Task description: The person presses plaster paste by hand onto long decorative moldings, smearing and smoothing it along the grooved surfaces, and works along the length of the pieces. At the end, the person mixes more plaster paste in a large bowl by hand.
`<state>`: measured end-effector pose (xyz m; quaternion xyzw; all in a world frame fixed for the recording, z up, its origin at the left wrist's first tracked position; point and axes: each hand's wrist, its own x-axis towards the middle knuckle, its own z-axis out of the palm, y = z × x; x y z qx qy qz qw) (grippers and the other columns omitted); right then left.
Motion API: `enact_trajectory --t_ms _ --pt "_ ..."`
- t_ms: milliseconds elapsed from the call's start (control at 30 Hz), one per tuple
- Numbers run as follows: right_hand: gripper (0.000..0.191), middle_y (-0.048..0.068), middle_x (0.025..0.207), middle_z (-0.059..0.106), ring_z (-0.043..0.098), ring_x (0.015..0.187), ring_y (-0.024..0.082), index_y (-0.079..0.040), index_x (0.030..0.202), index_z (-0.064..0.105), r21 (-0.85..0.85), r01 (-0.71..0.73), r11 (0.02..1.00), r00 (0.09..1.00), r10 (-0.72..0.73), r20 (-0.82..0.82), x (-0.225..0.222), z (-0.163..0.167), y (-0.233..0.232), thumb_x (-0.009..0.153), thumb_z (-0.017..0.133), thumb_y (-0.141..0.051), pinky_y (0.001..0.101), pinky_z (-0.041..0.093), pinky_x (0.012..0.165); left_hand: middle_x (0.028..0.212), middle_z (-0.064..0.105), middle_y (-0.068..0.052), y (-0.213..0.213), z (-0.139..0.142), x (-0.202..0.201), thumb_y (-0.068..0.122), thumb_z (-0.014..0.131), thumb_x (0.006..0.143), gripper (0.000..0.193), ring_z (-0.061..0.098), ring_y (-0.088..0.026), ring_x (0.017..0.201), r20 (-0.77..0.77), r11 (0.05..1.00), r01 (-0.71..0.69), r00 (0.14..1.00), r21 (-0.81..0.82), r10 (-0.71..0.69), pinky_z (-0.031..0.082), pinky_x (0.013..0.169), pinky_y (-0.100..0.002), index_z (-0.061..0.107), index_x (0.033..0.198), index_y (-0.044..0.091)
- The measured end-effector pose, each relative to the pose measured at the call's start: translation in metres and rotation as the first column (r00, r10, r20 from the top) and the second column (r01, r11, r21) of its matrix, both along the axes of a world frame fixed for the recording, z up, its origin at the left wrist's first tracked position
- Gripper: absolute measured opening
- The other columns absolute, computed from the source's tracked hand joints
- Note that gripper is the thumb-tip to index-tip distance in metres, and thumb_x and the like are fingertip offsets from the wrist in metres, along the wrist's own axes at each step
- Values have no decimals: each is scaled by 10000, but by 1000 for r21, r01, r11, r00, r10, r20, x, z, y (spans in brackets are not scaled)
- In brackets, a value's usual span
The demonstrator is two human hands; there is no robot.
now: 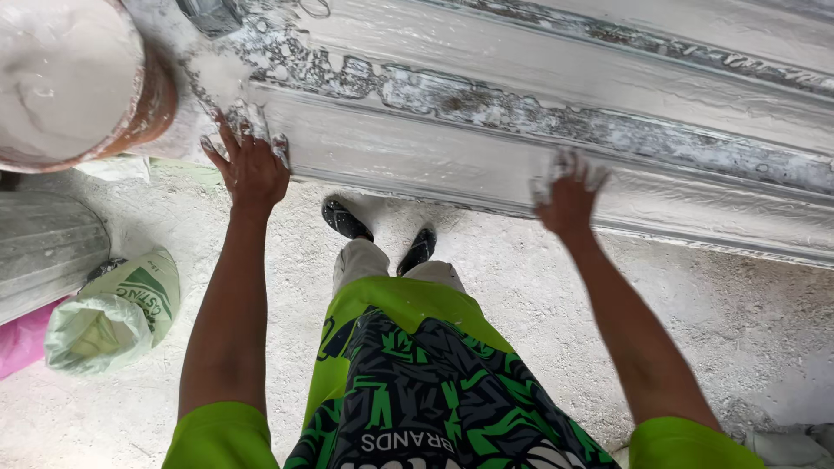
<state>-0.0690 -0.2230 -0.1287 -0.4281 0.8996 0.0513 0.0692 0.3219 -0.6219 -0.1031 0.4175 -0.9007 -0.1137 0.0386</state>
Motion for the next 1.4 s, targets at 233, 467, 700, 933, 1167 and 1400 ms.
enact_trajectory --t_ms 233,467,700,933,1167,1400 --pt "851 154 1736 85 0 1589 409 -114 1674 144 0 165 986 986 -165 25 -79 21 117 977 449 -495 749 -47 1170 1580 403 -330 9 10 -11 223 469 980 337 14 -505 1554 -20 992 -110 994 58 111 -33 1145 -791 664 960 -51" --pt "667 174 1802 57 -6 1623 455 -317 1695 221 -88 -108 990 993 112 35 -28 5 15 1077 468 -365 706 -16 1229 1611 391 -318 32 6 -28 470 392 1184 618 62 -491 1595 80 961 8 997 -276 15 136 1191 -743 643 1109 -89" --pt "621 255 1535 370 278 1456 459 -124 1592 409 -485 -79 871 921 250 298 26 4 -165 1014 522 -321 694 180 1194 1579 446 -254 58 21 -71 299 498 1013 540 141 -446 1511 -387 975 213 895 -66 -222 102 1066 -793 646 1392 -57" --pt "396 225 1384 583 499 1333 432 -130 1365 610 -507 -226 832 835 434 338 63 12 -354 975 662 -175 576 312 1253 1192 642 -267 -89 38 -142 148 603 909 237 502 -416 1303 -301 991 -97 946 97 122 408 1049 -556 709 1005 -41" --pt "578 286 1205 614 466 1316 501 -54 1382 588 -366 -333 869 885 422 196 85 19 -442 826 743 -86 563 271 1180 1079 666 -249 -149 17 -185 37 609 872 121 578 -379 1121 -230 980 -102 963 173 141 476 975 -513 714 904 -15" --pt "365 225 1232 603 574 1183 412 5 1196 631 -572 20 820 753 364 548 79 34 -459 843 706 -47 518 476 1037 1020 663 -314 -158 6 -173 120 746 886 188 633 -433 1044 -561 965 -205 786 161 260 492 957 -530 680 867 -55"
